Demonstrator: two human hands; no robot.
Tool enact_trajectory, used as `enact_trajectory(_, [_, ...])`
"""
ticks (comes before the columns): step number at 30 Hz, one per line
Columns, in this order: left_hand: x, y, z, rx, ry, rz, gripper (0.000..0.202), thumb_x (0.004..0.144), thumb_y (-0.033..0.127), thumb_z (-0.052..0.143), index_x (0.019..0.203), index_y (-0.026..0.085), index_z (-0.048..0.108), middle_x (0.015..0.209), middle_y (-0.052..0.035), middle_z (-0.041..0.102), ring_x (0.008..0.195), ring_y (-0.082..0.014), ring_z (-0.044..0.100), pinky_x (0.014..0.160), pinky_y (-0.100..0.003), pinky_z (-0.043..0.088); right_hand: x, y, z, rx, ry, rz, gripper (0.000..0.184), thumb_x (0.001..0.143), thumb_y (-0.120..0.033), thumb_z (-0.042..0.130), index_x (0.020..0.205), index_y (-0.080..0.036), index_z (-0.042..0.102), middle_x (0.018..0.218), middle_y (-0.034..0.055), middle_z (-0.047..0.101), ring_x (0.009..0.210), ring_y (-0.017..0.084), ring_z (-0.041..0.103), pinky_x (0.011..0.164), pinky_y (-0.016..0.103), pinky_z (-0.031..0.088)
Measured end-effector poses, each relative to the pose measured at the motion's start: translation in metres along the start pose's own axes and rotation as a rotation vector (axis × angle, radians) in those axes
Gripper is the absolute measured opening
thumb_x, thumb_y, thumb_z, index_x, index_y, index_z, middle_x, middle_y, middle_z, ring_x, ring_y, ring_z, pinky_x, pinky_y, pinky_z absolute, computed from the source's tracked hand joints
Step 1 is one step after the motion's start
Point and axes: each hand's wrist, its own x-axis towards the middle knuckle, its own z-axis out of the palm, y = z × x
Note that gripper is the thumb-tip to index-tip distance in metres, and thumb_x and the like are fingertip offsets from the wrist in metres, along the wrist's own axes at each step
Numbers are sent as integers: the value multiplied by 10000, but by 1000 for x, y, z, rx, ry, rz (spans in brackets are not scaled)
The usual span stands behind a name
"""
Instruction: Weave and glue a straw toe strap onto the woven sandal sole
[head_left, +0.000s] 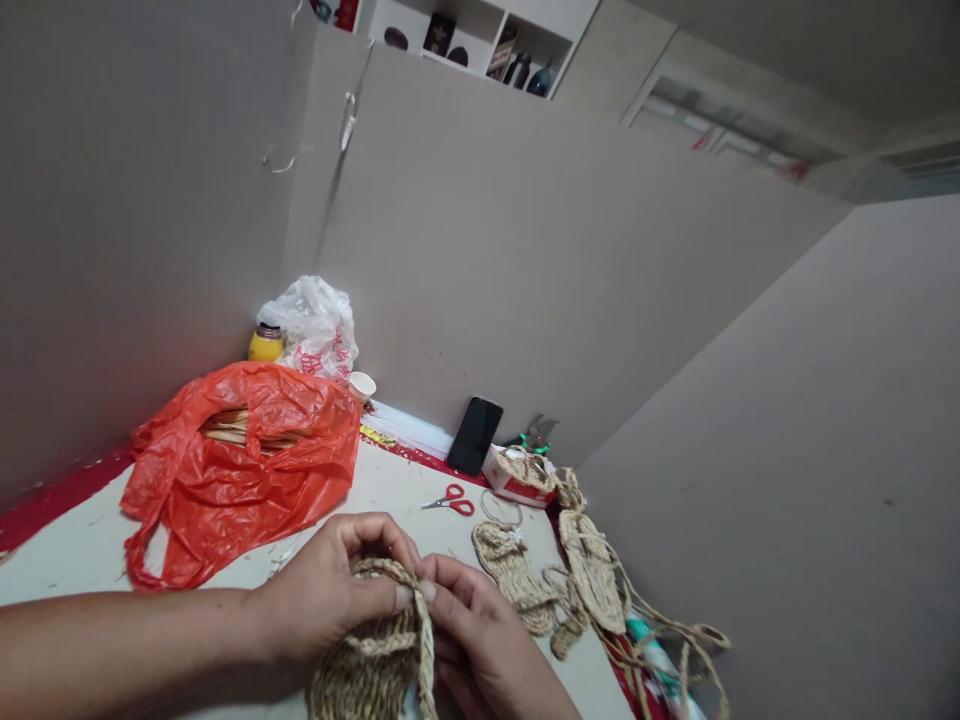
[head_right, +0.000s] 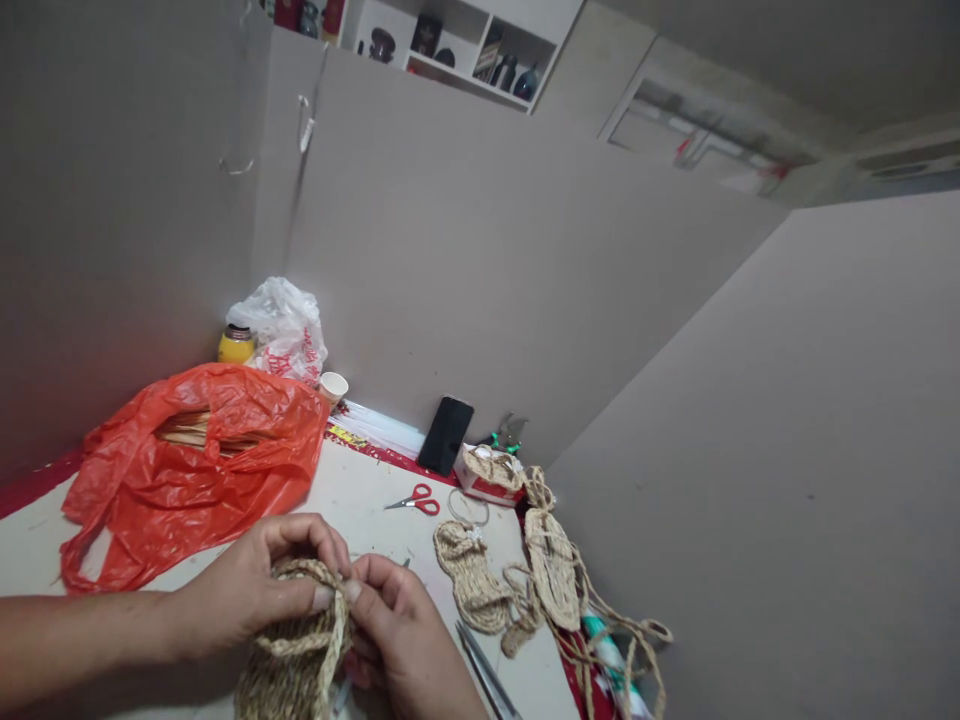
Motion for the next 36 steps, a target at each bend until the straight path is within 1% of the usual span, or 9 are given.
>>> enact_trajectory(4, [0,5,0,-18,2,-48,173,642,195,708,767,140,604,790,-10,627,725,-130,533,687,-257,420,2,-1,4,1,30,-4,340,695,-410,808,717,-169,569,452,-120,341,386,31,216,393,164,213])
enact_trajectory(9, [2,10,-4,-86,21,-56,228,648,238,724,779,140,566,701,13,598,629,-102,506,606,-235,387,7,1,10,-81,100,-7,357,624,-414,839,787,-168,639,451,-96,450,328,26,257,338,155,216])
enact_trajectory(13, [7,13,-9,-117,76,-65,260,638,249,738,785,147,550,680,26,587,606,-91,504,593,-229,377,1,-12,8,-284,392,-253,391,688,-429,768,971,-169,692,603,-10,631,369,77,422,348,194,380])
enact_trajectory(15, [9,14,-10,-158,95,-84,281,617,239,749,790,151,546,673,34,586,594,-85,502,586,-224,372,-4,-16,4,-501,516,-456,348,742,-384,723,1024,-181,702,795,58,713,530,141,588,474,238,509])
enact_trajectory(19, [10,14,-10,-207,139,-121,289,600,227,748,807,153,561,653,37,597,587,-90,519,599,-231,382,-9,-8,0,-958,279,-819,469,793,-195,636,1258,-252,607,1197,88,662,988,235,655,846,318,544])
enact_trajectory(21, [9,14,-8,-207,157,-141,265,603,230,741,793,148,575,661,24,615,602,-103,541,622,-245,397,-7,1,2,-1036,191,-935,570,795,-171,605,1349,-275,518,1267,76,619,1091,242,618,898,318,524])
enact_trajectory(23, [8,13,-7,-216,163,-156,238,602,216,731,780,143,591,682,10,633,621,-112,556,642,-253,406,-3,10,5,-1040,231,-1011,560,816,-187,588,1360,-283,500,1240,73,626,1108,238,610,881,302,531])
enact_trajectory(30, [5,10,0,-325,197,-261,174,553,184,699,686,134,600,600,-7,631,558,-128,555,606,-267,402,2,25,5,-1026,339,-963,421,856,-261,591,1276,-285,588,1101,70,684,966,226,676,758,268,566])
enact_trajectory(36, [8,12,-2,-399,168,-302,206,518,191,707,684,127,603,613,-10,626,577,-130,549,629,-273,397,5,26,-10,-827,224,-853,367,846,-231,625,1209,-273,651,1113,85,709,974,242,692,715,256,588])
